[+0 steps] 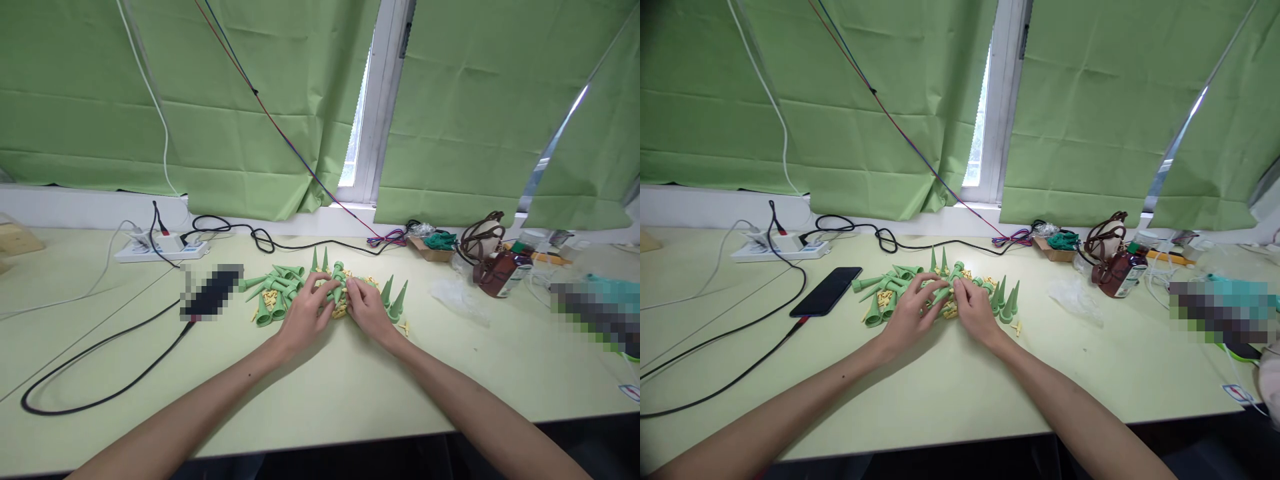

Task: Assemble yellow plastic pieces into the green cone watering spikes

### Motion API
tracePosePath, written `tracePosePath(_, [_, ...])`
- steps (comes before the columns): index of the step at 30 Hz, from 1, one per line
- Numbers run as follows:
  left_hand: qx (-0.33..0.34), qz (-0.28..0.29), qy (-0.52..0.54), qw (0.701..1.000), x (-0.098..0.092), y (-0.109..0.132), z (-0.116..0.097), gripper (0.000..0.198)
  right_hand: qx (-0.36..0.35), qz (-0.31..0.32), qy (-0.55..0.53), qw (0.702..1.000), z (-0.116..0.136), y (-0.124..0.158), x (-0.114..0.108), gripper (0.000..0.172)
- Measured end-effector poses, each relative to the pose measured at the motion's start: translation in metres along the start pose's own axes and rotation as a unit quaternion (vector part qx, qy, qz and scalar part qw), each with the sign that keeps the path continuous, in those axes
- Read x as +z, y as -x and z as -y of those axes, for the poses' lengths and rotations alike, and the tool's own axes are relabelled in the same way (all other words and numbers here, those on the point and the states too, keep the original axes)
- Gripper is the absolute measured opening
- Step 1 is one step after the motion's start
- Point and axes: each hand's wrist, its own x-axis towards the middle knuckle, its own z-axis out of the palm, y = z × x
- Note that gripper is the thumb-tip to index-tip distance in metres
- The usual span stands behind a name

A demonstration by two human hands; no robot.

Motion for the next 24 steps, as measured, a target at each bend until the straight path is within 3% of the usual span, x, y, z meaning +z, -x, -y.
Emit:
tracePosePath(7, [-0.133,-0.002,0.127,0.983,-0.002,-0.006,-0.007,0.021,0.000,-0.031,0.002,1.000,0.002,-0.002,-0.002,0.043])
tracePosePath(12, [-0.211,0.026,0.225,0.951,-0.003,-0.009,-0.007,0.034,-0.002,-0.030,-0.001,1.000,0.002,-0.002,-0.002,0.042])
tracePosePath(18, [-0.231,0.085,0.323,0.914,-0.003,-0.011,-0.005,0.045,-0.004,0.002,-0.005,1.000,0.002,0.000,-0.002,0.040])
tracePosePath(24, [-0.230,0.089,0.328,0.912,-0.004,-0.013,-0.006,0.041,0.001,0.013,-0.004,1.000,0.001,0.000,-0.002,0.041])
